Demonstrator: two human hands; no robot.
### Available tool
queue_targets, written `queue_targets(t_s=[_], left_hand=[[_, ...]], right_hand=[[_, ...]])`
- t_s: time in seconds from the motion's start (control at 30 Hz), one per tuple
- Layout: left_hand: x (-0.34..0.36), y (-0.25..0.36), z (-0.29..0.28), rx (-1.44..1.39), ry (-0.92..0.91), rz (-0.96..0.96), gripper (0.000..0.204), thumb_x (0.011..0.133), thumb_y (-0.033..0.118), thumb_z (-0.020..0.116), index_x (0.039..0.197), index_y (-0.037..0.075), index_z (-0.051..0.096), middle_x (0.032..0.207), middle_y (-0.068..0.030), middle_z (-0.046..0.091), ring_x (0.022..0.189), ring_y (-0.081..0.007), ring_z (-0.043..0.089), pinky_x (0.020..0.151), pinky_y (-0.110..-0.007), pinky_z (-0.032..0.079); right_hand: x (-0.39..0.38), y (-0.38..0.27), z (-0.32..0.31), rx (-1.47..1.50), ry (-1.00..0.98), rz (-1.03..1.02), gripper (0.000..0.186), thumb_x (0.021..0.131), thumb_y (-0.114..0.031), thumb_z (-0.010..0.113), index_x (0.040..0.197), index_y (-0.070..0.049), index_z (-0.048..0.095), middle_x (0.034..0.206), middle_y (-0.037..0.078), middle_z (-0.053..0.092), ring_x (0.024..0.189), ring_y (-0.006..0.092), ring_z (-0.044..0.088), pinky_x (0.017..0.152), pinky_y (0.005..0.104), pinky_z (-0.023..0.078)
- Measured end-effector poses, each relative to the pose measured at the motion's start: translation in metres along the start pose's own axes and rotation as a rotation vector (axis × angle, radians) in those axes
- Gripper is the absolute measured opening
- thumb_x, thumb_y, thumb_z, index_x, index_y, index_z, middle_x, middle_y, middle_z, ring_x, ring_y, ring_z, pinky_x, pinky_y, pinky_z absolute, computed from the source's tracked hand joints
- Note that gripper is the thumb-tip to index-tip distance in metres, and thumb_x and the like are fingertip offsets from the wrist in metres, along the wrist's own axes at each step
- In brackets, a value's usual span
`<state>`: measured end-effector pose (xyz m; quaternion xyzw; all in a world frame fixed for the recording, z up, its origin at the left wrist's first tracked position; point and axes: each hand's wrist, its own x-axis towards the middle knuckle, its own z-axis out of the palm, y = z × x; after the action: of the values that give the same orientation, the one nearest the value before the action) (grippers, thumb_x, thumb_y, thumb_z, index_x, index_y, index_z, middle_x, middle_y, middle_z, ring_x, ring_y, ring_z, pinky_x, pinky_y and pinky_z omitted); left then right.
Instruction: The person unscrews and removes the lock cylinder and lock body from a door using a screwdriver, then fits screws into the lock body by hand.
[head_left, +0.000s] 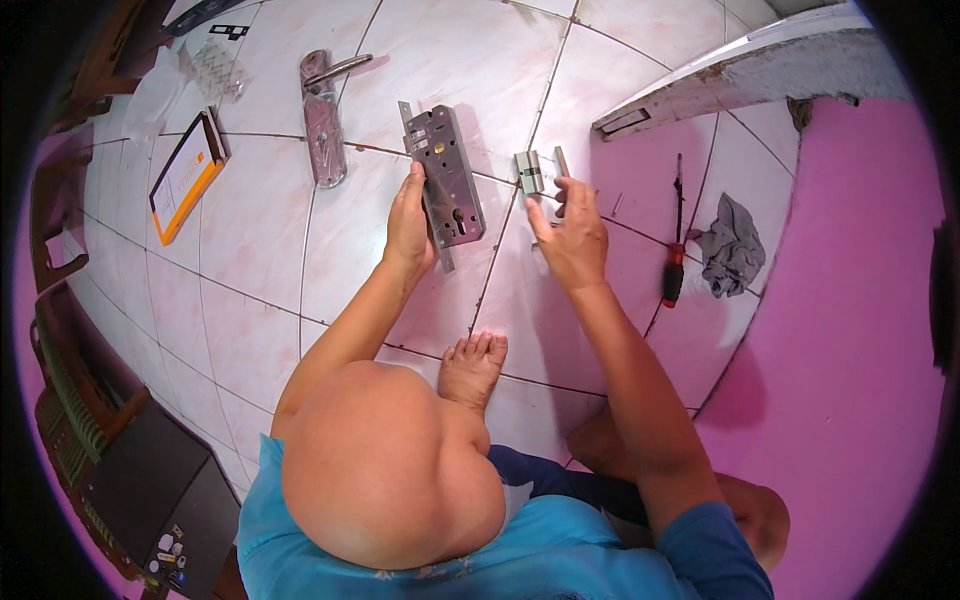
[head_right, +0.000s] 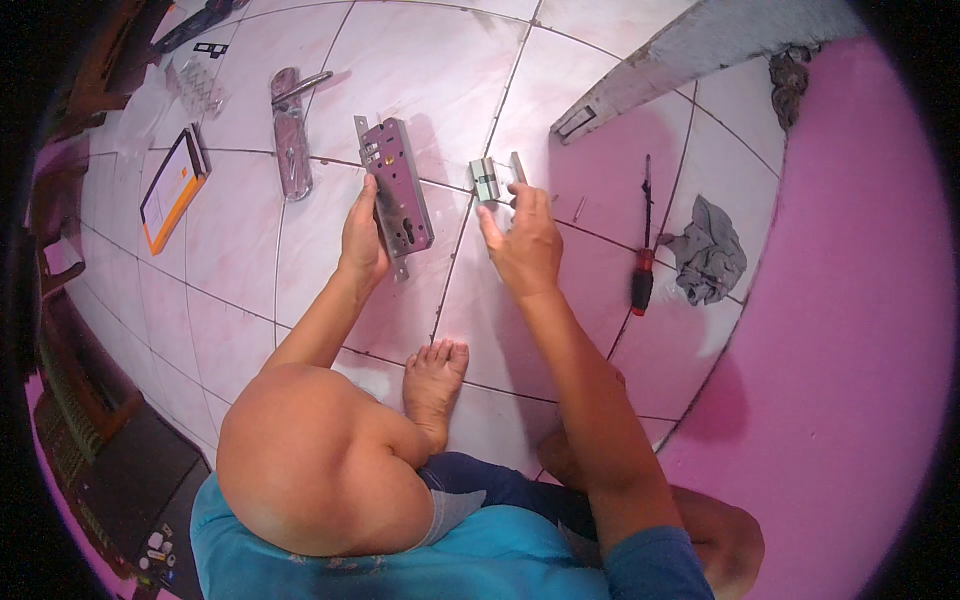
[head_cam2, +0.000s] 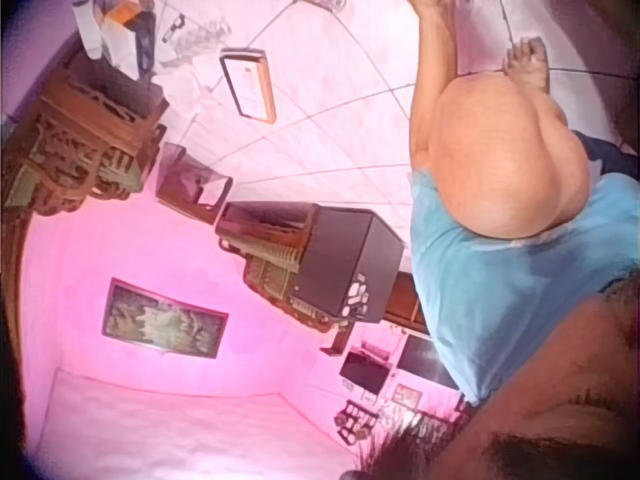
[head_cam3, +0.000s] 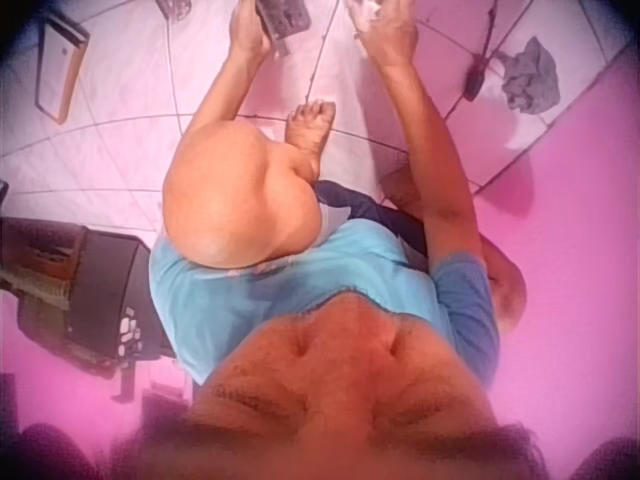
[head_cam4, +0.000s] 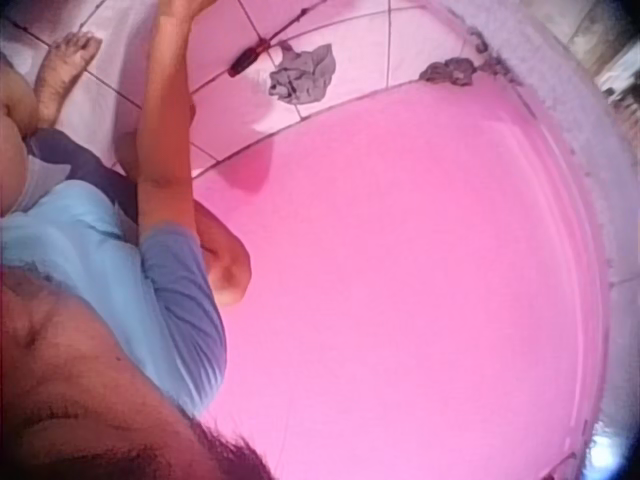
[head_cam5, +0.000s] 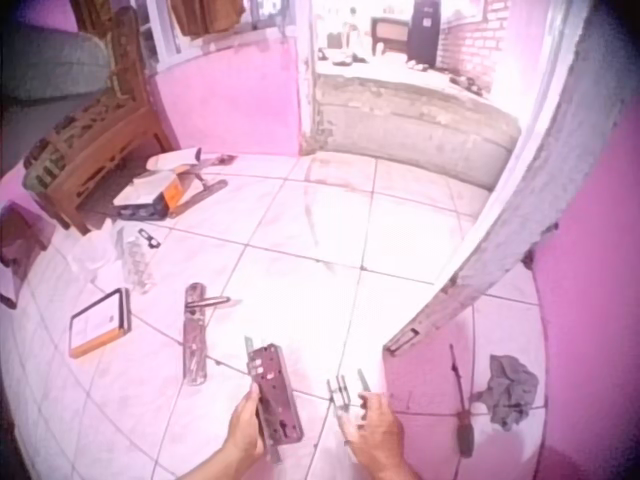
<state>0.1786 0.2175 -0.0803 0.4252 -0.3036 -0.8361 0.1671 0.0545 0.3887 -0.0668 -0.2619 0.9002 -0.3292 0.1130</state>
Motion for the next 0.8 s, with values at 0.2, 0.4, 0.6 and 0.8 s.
queue_targets(t_s=[0.2,0.4,0.6,0.8], left_hand=[[0.010,-0.009,-0.011,-0.046,0.010,0.036,0.040,0.102,0.039,0.044,0.119,0.005,0.056,0.102,-0.0056,0.063,0.087,-0.0150,0.062,0.078,-0.031,0.053],[0.013,-0.012,-0.021,0.022,-0.022,0.041,0.041,0.102,0.041,0.045,0.119,0.005,0.056,0.099,-0.0051,0.063,0.082,-0.0147,0.062,0.073,-0.031,0.054],[0.012,-0.008,-0.018,0.016,-0.048,0.018,0.043,0.102,0.041,0.045,0.121,0.004,0.054,0.099,-0.0050,0.063,0.084,-0.0141,0.062,0.073,-0.029,0.055],[0.012,-0.005,-0.019,0.013,-0.063,0.006,0.043,0.102,0.042,0.045,0.121,0.004,0.054,0.100,-0.0055,0.063,0.086,-0.0149,0.062,0.076,-0.031,0.055]], right_hand=[[0.012,-0.014,0.016,-0.226,0.014,-0.051,0.051,0.080,-0.037,0.074,0.115,-0.006,0.055,0.109,0.012,0.058,0.090,0.0311,0.063,0.076,0.0417,0.052],[0.015,-0.009,0.025,-0.201,-0.035,0.014,0.046,0.081,-0.033,0.072,0.113,-0.005,0.055,0.110,0.014,0.059,0.093,0.0337,0.062,0.079,0.0432,0.051],[0.014,0.001,0.022,0.107,-0.011,0.040,0.036,0.086,-0.022,0.071,0.112,0.001,0.062,0.096,0.012,0.063,0.081,0.0196,0.064,0.071,0.0335,0.054],[0.000,-0.005,0.014,0.926,-0.326,0.521,0.044,0.088,-0.020,0.071,0.120,0.008,0.058,0.093,0.011,0.066,0.074,0.0132,0.065,0.066,0.0275,0.056]])
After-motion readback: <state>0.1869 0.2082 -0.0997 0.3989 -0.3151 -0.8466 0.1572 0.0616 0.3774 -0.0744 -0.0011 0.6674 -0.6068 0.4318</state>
